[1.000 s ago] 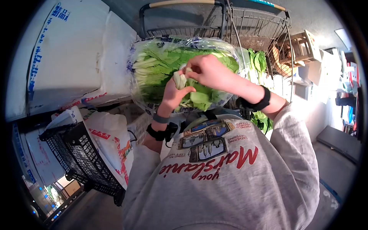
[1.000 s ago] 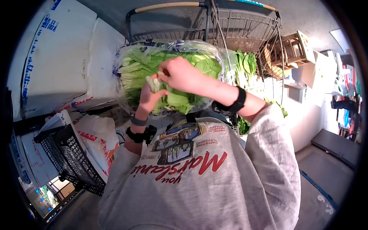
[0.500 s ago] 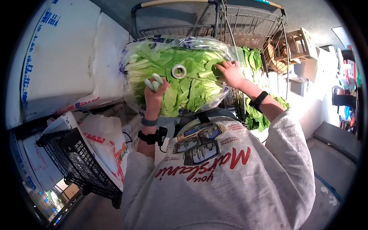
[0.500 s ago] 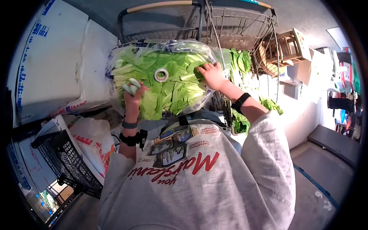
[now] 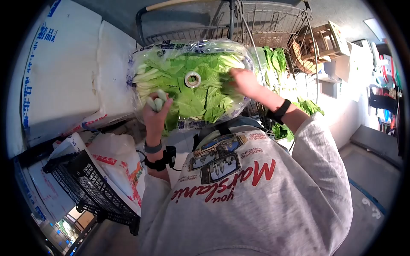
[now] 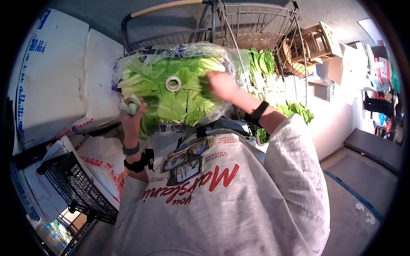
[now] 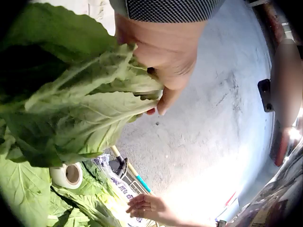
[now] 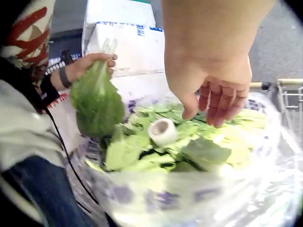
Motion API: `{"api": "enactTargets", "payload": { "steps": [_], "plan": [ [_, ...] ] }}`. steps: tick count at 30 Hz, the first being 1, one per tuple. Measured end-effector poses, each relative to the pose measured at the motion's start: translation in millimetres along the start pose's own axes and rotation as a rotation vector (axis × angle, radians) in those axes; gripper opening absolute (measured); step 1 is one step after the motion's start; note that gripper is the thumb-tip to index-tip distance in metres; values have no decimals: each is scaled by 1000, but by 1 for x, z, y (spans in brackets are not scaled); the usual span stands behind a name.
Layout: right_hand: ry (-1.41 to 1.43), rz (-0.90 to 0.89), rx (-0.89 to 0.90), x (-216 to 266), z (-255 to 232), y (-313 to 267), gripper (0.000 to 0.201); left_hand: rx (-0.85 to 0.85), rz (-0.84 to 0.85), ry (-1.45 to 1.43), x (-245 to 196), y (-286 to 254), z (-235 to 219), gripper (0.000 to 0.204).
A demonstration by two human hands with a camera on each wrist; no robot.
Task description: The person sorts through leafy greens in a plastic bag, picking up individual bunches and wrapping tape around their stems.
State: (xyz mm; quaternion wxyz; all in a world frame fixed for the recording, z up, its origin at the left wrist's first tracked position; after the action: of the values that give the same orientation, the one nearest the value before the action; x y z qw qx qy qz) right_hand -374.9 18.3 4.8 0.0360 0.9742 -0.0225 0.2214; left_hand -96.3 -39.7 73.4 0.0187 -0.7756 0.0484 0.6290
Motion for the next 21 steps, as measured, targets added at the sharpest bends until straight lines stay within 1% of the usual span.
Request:
{"api": "enactTargets", "payload": {
  "steps": [1, 3, 4, 5, 6, 7, 9, 10, 11, 13, 14, 15, 17, 18, 19, 20, 21],
  "plan": [
    [-298, 86, 103, -30, 8, -4, 54, 16, 61, 120, -4, -2, 4, 21],
    [-491, 50, 148, -48, 14, -21, 65, 35, 42, 145, 11, -4, 21, 23],
    [-492, 50, 147, -49, 22, -25, 65, 62, 31, 169, 16, -5, 32, 25],
    [-431, 51, 126, -47, 29, -28, 67, 62, 33, 168, 15, -6, 39, 25],
    [-369, 50, 104, -44, 30, -28, 69, 100, 61, 145, 11, -8, 50, 25],
    [-368, 49, 103, -45, 29, -28, 69, 136, 89, 124, 7, -10, 57, 25],
    [-307, 104, 42, -47, 17, -27, 63, 142, 69, 106, 14, -11, 62, 25],
    [-288, 34, -60, -37, 3, -27, 53, 155, 69, 98, 13, -12, 63, 25],
    [-290, 34, -60, -34, -3, -28, 53, 169, 70, 88, 13, -14, 66, 25],
    [-130, -222, -271, 4, -35, -24, 41, 189, 70, 98, 16, -15, 65, 25],
    [-91, -242, -272, 16, -49, -23, 28, 205, 70, 114, 17, -15, 65, 25],
    [-90, -252, -277, 28, -67, -21, 28, 195, 76, 115, 14, -15, 62, 25],
    [55, -395, -307, 63, -103, -20, 19, 179, 108, 148, 8, -17, 53, 25],
    [144, -378, -341, 72, -120, -18, 14, 166, 110, 147, 7, -17, 49, 25],
    [145, -391, -339, 82, -129, -13, 14, 163, 46, 86, 11, -17, 43, 24],
    [289, -330, -326, 86, -138, -7, 15, 160, -18, 24, 14, -18, 39, 24],
    [431, -269, -309, 88, -141, -2, 17, 146, -17, 23, 14, -17, 34, 24]
  ]
}}
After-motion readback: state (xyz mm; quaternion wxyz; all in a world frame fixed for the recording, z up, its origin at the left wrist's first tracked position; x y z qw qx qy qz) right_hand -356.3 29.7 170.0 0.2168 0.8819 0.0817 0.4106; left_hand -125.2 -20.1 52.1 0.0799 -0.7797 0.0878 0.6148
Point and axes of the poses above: each hand's wrist, its own y-axis towards the middle knuckle, its own z-axis out of the palm, x = y × z, the point moved 9 cm from there along y, towards the middle knuckle, and after that the axes turned 12 degrees about -x, right-handed, at the moved point
